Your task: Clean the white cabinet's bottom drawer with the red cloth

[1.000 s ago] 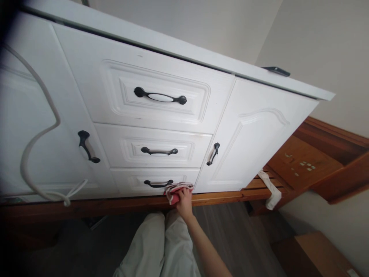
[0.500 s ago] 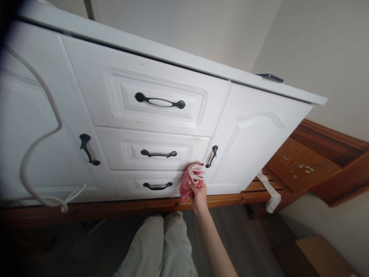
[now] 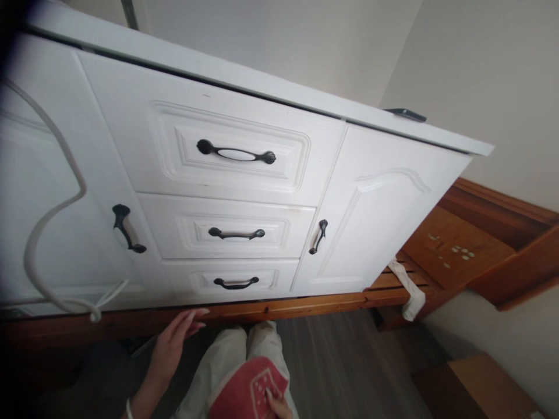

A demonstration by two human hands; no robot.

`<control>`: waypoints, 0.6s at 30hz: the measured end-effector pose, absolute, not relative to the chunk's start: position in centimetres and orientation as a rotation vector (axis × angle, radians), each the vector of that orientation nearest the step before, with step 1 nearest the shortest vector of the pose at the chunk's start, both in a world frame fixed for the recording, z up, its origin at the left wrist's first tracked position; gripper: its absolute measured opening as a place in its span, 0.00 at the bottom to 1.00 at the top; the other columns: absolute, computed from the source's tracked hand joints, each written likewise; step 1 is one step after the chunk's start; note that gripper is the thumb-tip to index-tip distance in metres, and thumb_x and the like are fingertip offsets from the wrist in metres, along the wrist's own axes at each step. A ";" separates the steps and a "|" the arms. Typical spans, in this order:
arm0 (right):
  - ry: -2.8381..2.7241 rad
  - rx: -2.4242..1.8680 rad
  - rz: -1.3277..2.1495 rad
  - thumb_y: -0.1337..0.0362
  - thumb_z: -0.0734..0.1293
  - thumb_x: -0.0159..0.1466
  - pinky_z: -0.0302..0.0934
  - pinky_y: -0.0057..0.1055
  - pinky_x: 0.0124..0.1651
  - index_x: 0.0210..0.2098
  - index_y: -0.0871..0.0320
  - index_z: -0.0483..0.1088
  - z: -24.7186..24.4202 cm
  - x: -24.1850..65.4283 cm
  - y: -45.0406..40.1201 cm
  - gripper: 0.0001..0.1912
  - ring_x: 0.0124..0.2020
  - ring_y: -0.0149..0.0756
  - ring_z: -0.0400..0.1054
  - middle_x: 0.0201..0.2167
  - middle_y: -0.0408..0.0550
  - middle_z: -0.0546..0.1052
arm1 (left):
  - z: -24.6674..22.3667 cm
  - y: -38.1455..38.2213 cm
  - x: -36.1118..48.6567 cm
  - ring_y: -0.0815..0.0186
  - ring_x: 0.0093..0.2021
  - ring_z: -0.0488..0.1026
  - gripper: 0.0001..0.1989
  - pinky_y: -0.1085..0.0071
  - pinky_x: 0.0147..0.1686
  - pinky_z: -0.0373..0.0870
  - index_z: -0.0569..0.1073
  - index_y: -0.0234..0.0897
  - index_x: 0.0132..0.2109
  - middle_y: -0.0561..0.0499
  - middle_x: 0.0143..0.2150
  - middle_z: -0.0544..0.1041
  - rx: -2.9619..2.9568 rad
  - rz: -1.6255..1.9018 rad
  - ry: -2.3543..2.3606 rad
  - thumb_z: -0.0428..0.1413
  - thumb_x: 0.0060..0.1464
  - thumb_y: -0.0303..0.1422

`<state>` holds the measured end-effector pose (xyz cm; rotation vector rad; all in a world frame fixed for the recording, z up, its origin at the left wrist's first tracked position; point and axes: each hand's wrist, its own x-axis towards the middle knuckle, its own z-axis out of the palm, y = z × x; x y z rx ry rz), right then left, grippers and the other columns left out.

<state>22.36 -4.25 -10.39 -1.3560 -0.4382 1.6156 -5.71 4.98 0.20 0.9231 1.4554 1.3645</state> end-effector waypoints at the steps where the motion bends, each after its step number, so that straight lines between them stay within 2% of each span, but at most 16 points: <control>1: -0.433 -1.348 1.618 0.49 0.83 0.28 0.63 0.56 0.59 0.25 0.55 0.78 -10.4 22.3 -4.2 0.28 0.49 0.61 0.74 0.29 0.53 0.81 | 2.2 6.1 -4.6 0.57 0.41 0.79 0.29 0.58 0.48 0.75 0.77 0.36 0.48 0.42 0.51 0.81 1.055 1.356 1.451 0.56 0.53 0.56; 3: -0.436 -1.280 1.603 0.47 0.82 0.30 0.62 0.58 0.60 0.28 0.56 0.79 -10.3 21.9 -4.1 0.29 0.51 0.63 0.74 0.32 0.55 0.82 | 5.0 8.0 -2.6 0.56 0.44 0.78 0.26 0.55 0.53 0.72 0.75 0.37 0.53 0.42 0.53 0.79 1.358 1.303 1.444 0.51 0.59 0.52; 5: -0.450 -1.219 1.599 0.47 0.82 0.33 0.60 0.59 0.61 0.29 0.56 0.80 -10.3 21.4 -3.9 0.28 0.51 0.63 0.74 0.33 0.55 0.83 | 5.8 9.2 -1.0 0.56 0.45 0.76 0.23 0.52 0.55 0.70 0.73 0.38 0.54 0.42 0.56 0.76 1.559 1.243 1.483 0.48 0.62 0.48; 9: -0.461 -1.217 1.636 0.52 0.83 0.28 0.58 0.58 0.63 0.24 0.58 0.79 -10.5 20.9 -3.7 0.26 0.48 0.63 0.75 0.29 0.55 0.81 | 4.3 9.8 0.8 0.59 0.39 0.75 0.20 0.53 0.50 0.73 0.68 0.39 0.58 0.42 0.61 0.71 1.792 1.048 1.620 0.45 0.66 0.41; 11: -0.424 -1.229 1.615 0.53 0.83 0.29 0.58 0.57 0.63 0.25 0.59 0.80 -10.7 20.9 -3.9 0.26 0.47 0.62 0.75 0.30 0.55 0.82 | 3.5 9.6 1.3 0.58 0.44 0.76 0.19 0.54 0.52 0.73 0.65 0.41 0.61 0.45 0.64 0.69 1.867 1.028 1.671 0.44 0.67 0.38; 14: -0.373 -1.232 1.577 0.52 0.82 0.33 0.59 0.55 0.63 0.28 0.60 0.81 -10.8 21.0 -4.0 0.25 0.48 0.60 0.75 0.33 0.55 0.82 | 2.9 9.5 1.6 0.54 0.54 0.75 0.15 0.53 0.54 0.73 0.66 0.41 0.59 0.45 0.62 0.71 1.871 1.043 1.742 0.46 0.68 0.35; 18: -0.496 -1.261 1.665 0.58 0.82 0.30 0.59 0.57 0.63 0.22 0.58 0.77 -10.9 21.1 -2.8 0.20 0.52 0.64 0.72 0.30 0.56 0.81 | 2.8 9.7 1.6 0.51 0.59 0.73 0.14 0.53 0.55 0.73 0.65 0.41 0.58 0.45 0.61 0.71 1.879 1.054 1.767 0.46 0.67 0.33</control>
